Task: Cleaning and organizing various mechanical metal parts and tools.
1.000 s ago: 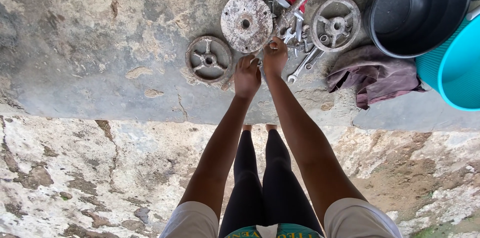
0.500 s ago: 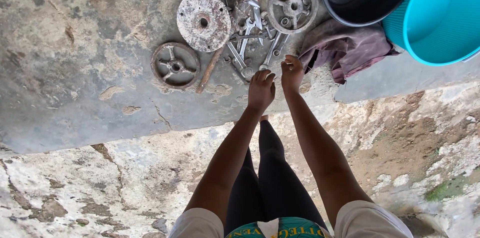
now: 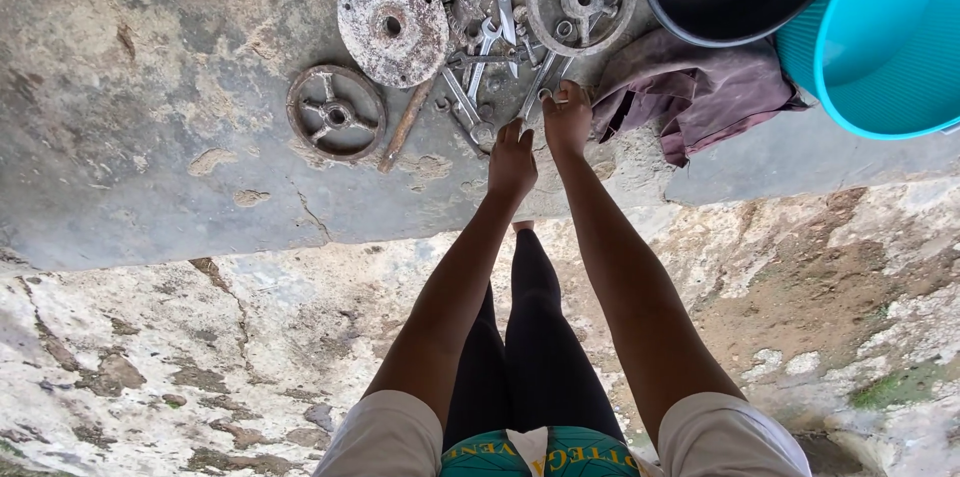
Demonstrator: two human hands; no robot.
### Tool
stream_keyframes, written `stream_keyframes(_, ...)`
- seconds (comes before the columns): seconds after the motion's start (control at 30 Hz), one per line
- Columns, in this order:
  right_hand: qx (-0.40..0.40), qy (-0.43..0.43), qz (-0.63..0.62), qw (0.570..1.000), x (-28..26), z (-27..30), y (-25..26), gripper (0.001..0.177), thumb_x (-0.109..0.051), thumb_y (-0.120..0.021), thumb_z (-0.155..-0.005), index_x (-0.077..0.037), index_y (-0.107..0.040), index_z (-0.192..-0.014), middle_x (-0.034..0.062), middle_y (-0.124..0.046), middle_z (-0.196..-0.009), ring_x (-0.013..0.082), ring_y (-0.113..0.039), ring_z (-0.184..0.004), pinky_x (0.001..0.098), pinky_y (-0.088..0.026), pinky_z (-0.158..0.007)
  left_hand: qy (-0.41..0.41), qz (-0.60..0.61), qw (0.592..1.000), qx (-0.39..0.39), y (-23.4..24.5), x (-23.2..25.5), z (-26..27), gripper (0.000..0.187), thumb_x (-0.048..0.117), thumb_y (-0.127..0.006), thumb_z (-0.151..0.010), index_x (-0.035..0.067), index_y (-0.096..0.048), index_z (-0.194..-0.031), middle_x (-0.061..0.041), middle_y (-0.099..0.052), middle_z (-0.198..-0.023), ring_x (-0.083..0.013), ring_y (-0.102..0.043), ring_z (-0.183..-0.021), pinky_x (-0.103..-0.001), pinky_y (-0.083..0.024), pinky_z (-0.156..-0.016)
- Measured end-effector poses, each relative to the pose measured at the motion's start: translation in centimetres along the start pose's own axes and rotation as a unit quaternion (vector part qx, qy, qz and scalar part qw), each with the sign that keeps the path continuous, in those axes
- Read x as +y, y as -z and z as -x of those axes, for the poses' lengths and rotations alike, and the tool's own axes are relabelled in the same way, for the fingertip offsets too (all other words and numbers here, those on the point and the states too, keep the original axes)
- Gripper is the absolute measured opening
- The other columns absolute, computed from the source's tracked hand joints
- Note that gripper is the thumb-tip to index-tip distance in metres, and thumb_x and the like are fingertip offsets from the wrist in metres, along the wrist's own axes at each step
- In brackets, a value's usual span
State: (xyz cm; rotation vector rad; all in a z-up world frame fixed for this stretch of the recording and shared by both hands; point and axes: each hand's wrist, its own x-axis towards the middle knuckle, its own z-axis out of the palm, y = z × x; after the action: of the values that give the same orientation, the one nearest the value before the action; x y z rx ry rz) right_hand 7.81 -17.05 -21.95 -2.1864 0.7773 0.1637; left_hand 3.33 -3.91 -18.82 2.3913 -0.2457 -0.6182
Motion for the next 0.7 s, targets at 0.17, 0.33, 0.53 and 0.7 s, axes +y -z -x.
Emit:
stream_keyframes(0.17,0.021,-0.088,0.106,0.990,-2.3,-2.3,-0.9,0.037,-0.027,-0.087,-0.077,0.000,-0.069,-0.095,0.0187,-0.073,-0.092,0.0380,-0.072,-0.082,0.0476,-0.056,-0.068,0.033,0.095,0.993,0.059,-1.4,-0.8,-1.5,0.040,-0.005,-0.056,-0.088,-0.002,-0.064,-0.128,-0.021,-0.059,-0.136,-0.0401,-0.055,-0.128,-0.047,-0.048,-0.107)
stream_keyframes(0.33,0.021,-0.148,0.192,0.970,-1.8,-2.8,-1.0,0.035,-0.035,-0.083,-0.073,-0.004,-0.071,-0.084,0.0201,-0.073,-0.084,0.0426,-0.073,-0.078,0.0530,-0.058,-0.062,0.177,0.258,0.946,0.089,-2.1,-0.8,-2.3,0.041,-0.002,-0.050,-0.093,-0.002,-0.058,-0.134,-0.023,-0.066,-0.123,-0.0366,-0.069,-0.109,-0.042,-0.056,-0.094)
stream_keyframes(0.53,0.021,-0.122,0.205,0.971,-1.6,-2.0,2.2,0.023,-0.025,-0.075,-0.070,-0.003,-0.068,-0.076,0.0200,-0.071,-0.076,0.0412,-0.073,-0.069,0.0508,-0.058,-0.059,0.195,0.318,0.925,0.068,-5.9,-1.9,-3.4,0.032,0.011,-0.061,-0.099,0.001,-0.067,-0.129,-0.020,-0.075,-0.119,-0.0300,-0.075,-0.108,-0.039,-0.059,-0.093)
stream_keyframes(0.7,0.085,0.023,0.120,0.989,-3.3,0.0,4.8,0.023,-0.002,-0.072,-0.075,0.000,-0.063,-0.096,0.0167,-0.064,-0.083,0.0368,-0.067,-0.077,0.0483,-0.057,-0.066,0.283,0.574,0.766,-0.062,-8.5,-0.5,-4.5,0.038,0.024,-0.062,-0.097,0.009,-0.062,-0.132,-0.002,-0.070,-0.123,-0.0136,-0.068,-0.110,-0.030,-0.052,-0.085)
